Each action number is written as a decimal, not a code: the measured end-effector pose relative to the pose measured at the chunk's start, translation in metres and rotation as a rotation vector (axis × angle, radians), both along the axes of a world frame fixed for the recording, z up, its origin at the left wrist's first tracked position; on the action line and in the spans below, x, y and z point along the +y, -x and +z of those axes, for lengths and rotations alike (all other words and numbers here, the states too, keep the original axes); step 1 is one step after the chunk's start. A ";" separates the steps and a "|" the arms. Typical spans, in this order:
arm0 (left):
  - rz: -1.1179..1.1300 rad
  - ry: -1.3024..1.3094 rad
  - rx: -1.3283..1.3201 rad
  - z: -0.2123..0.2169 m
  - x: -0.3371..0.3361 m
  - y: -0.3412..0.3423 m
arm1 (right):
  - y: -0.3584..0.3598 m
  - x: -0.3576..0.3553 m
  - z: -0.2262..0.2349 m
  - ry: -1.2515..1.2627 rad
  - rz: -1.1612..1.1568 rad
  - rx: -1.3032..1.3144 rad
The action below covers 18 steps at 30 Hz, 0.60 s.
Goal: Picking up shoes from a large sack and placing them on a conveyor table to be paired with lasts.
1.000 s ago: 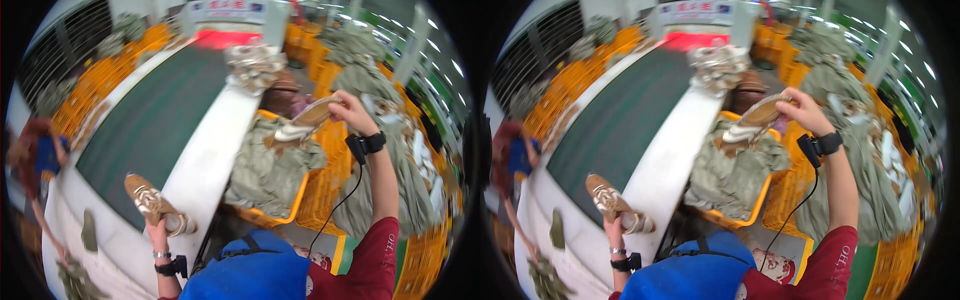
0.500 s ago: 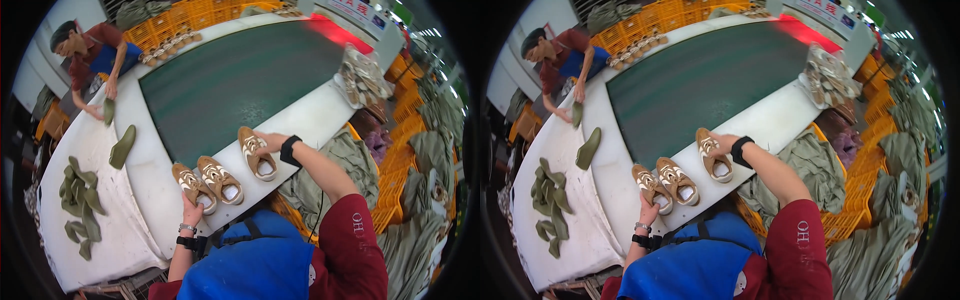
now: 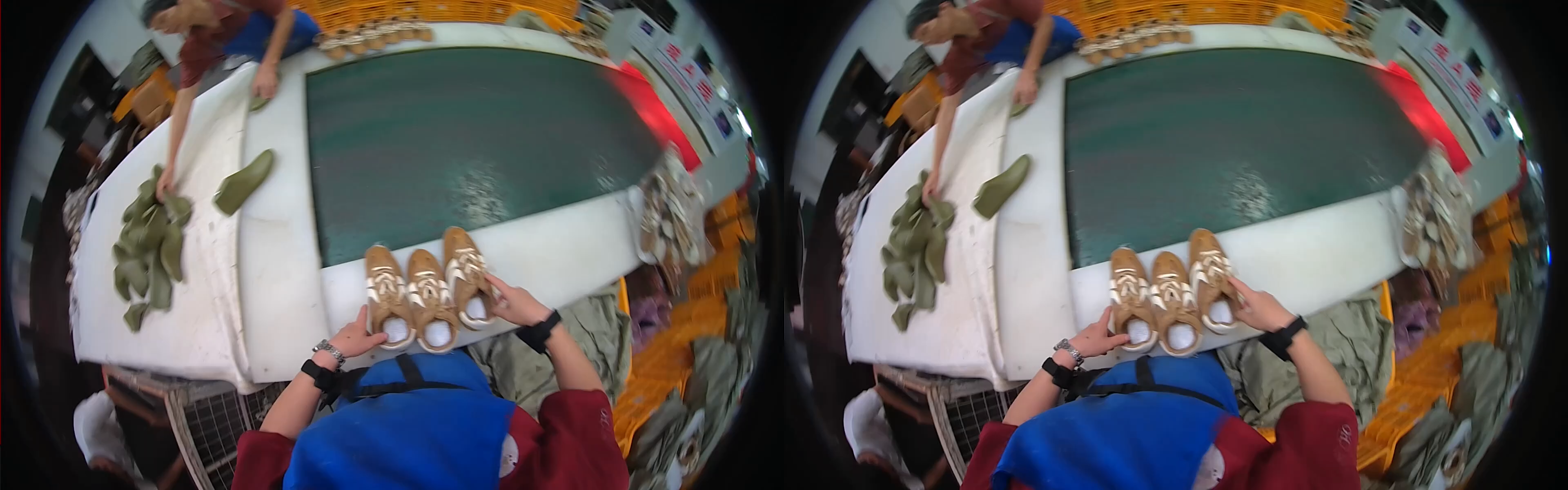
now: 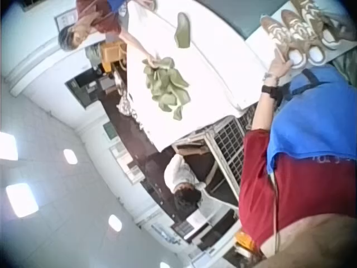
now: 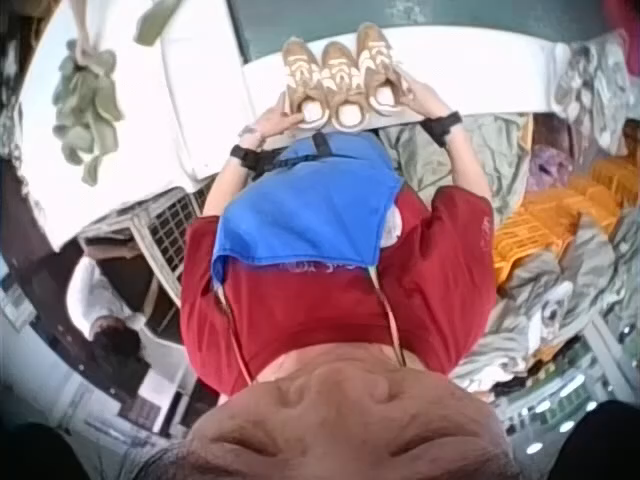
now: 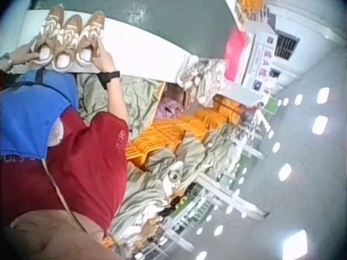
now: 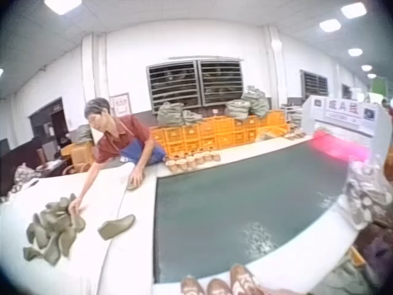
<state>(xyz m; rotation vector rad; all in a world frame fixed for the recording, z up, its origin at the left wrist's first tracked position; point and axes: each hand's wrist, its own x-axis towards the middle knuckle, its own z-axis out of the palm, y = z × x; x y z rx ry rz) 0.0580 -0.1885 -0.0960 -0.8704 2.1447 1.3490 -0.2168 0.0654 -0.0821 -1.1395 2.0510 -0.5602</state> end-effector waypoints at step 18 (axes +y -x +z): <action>0.349 0.838 0.288 0.026 -0.308 -0.115 | -0.060 -0.150 0.225 0.579 -0.025 0.271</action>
